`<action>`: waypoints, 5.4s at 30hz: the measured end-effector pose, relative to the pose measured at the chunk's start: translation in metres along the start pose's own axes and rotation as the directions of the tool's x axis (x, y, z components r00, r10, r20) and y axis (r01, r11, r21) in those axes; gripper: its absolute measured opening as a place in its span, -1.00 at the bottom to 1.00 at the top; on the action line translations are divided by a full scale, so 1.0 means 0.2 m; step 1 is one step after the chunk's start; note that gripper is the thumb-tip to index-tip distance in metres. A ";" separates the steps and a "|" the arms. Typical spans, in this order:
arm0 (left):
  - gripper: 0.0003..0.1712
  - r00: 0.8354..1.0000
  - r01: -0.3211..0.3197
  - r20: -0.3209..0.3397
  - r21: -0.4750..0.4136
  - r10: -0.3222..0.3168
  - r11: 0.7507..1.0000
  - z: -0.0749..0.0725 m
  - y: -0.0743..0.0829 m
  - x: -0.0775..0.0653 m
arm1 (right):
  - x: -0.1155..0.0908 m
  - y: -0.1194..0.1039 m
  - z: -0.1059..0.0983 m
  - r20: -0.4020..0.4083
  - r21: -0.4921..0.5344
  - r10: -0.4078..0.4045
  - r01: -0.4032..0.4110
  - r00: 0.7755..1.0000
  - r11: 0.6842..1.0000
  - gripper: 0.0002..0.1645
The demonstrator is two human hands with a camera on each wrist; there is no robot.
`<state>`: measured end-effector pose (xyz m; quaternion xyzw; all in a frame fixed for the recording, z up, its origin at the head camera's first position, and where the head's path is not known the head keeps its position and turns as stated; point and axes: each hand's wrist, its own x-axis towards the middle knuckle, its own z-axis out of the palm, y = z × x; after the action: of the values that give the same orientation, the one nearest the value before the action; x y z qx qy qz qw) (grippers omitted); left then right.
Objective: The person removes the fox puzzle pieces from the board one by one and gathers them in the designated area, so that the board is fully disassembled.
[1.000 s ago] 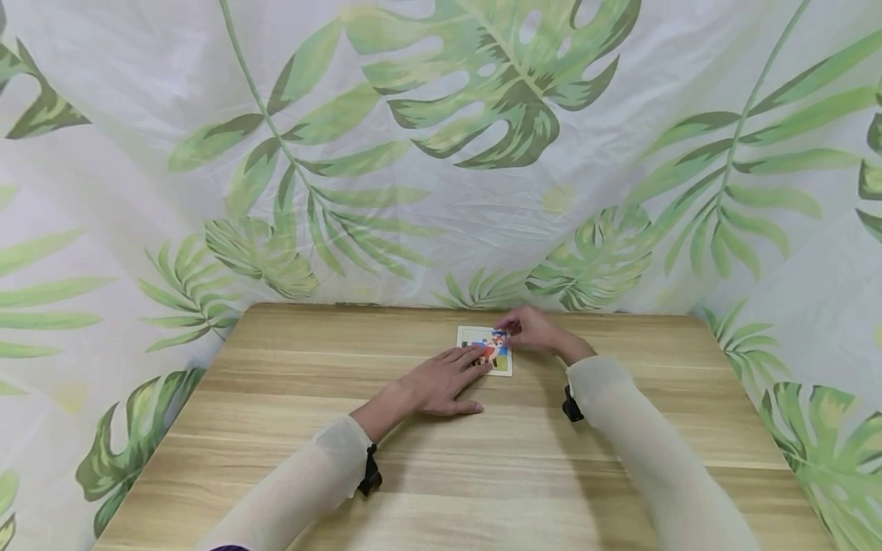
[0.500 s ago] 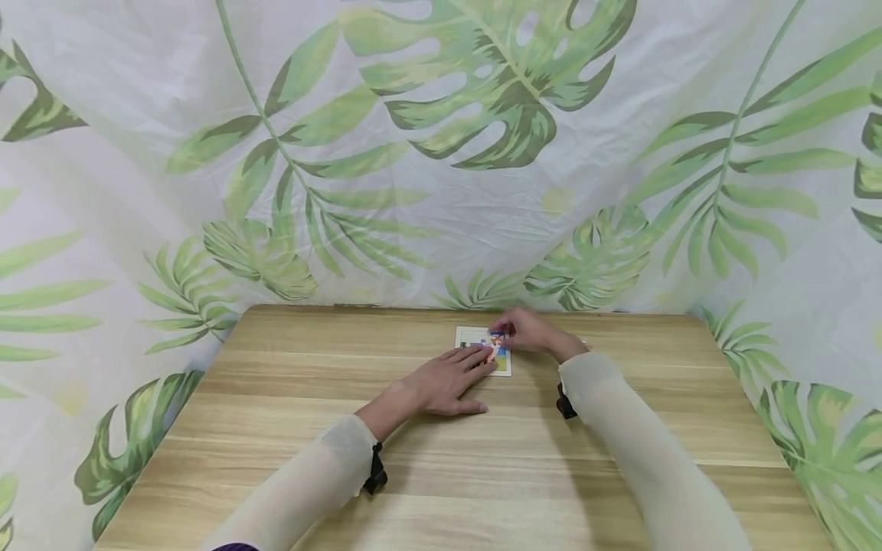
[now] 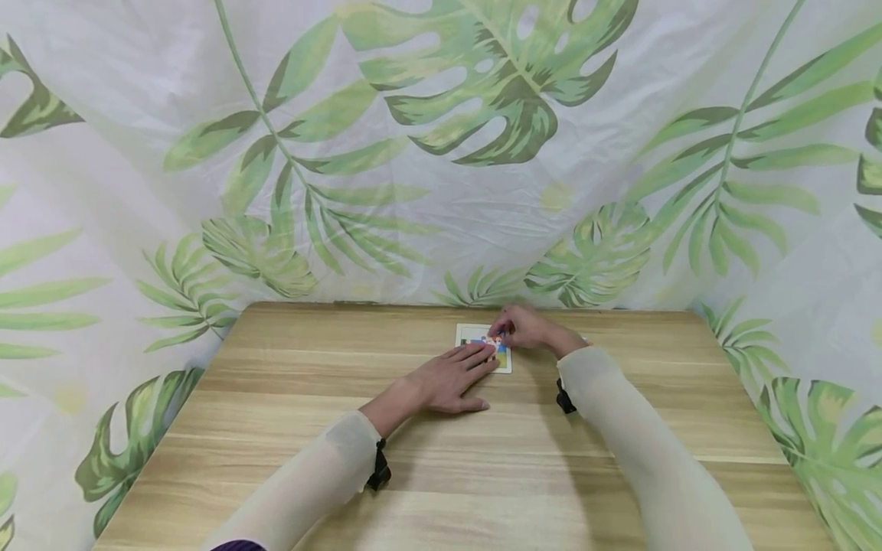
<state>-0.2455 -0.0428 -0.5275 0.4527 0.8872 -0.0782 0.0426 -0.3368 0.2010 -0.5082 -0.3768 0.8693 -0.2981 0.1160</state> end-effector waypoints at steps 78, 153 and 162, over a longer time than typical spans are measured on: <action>-0.03 0.998 0.026 0.051 -0.104 -0.021 0.994 0.01 0.00 0.00 | -0.03 -0.02 0.02 -0.160 0.226 0.162 -0.124 0.974 0.966 -0.68; -0.04 0.999 0.025 0.030 -0.165 -0.021 0.986 0.05 0.00 0.00 | -0.81 0.33 -0.32 -0.171 0.155 0.381 -0.357 0.908 0.921 -0.68; -0.04 1.000 0.020 0.025 -0.174 -0.016 0.984 0.04 0.00 -0.01 | -0.80 0.34 -0.30 -0.210 0.064 0.370 -0.365 0.905 0.929 -0.76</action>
<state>-0.2454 -0.0456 -0.5354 0.4381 0.8942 -0.0059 0.0920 -0.2930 0.3795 -0.5048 -0.1698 0.9286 -0.3204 0.0784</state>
